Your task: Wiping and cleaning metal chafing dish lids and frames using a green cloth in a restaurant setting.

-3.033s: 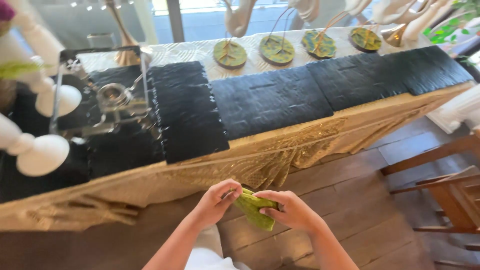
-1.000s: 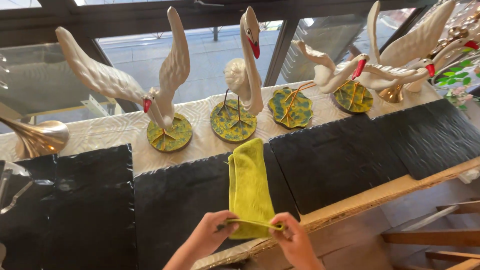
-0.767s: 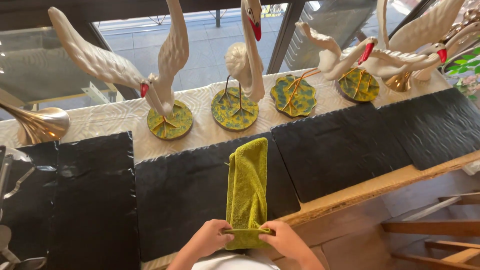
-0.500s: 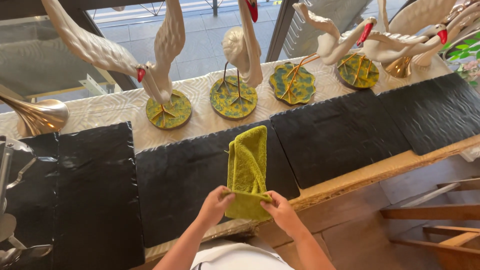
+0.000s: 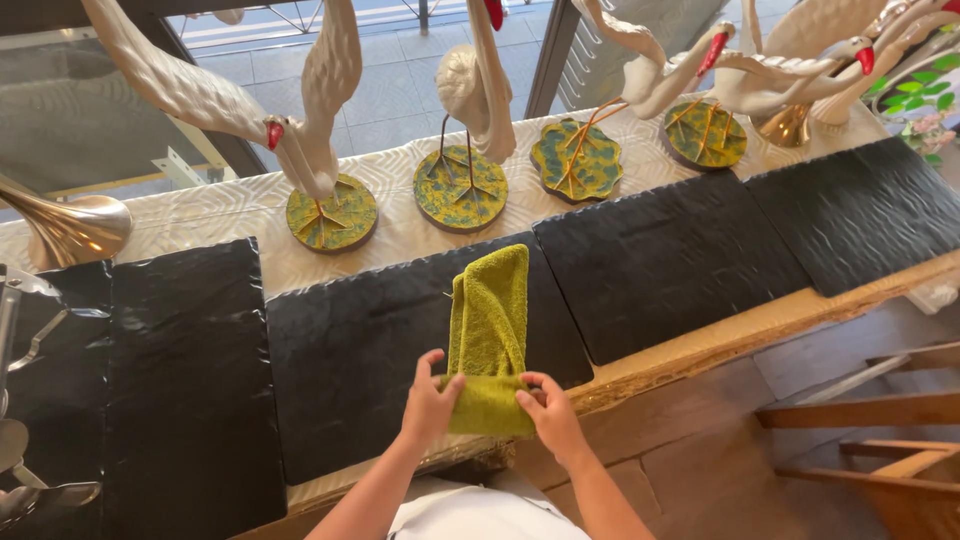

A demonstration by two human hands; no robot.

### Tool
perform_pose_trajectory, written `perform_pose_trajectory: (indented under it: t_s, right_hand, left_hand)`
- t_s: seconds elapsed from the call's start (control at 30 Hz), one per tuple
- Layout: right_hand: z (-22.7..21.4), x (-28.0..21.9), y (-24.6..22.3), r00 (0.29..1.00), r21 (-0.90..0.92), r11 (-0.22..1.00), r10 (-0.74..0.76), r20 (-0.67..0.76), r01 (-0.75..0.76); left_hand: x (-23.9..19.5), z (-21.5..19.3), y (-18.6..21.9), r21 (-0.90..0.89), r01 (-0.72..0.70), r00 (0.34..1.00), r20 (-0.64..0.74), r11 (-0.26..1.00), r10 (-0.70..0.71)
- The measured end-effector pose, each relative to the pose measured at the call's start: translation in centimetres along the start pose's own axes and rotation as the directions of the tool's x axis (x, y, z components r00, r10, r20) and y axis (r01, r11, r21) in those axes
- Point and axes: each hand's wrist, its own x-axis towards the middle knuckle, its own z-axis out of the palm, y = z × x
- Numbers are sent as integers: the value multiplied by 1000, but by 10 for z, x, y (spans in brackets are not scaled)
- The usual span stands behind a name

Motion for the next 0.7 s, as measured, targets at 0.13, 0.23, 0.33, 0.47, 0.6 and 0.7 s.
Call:
perform_pose_trajectory:
  t_s: [0.13, 0.23, 0.33, 0.47, 0.6, 0.7]
  right_hand:
    - [-4, 12, -10, 990, 95, 986, -137, -29, 139]
    - [-3, 6, -13, 998, -86, 994, -59, 10, 59]
    - [-2, 1, 22, 999, -223, 974, -22, 40, 30]
    - [-3, -11, 52, 978, -190, 959, -200, 63, 208]
    - [0, -23, 41, 989, -199, 969, -150, 0, 147]
    - [1, -25, 32, 995, -27, 994, -103, -2, 103]
  left_hand:
    - [3, -5, 17, -144, -12, 999, -41, 989, 6]
    - [0, -4, 2, -66, 45, 992, 117, 997, -37]
    - [-3, 1, -29, -95, -103, 954, 274, 990, 125]
    - [-19, -5, -17, 56, 46, 950, 305, 997, -61]
    - [-37, -8, 4, 197, -98, 978, 201, 976, 57]
    - [-48, -14, 15, 208, -365, 924, 201, 908, 326]
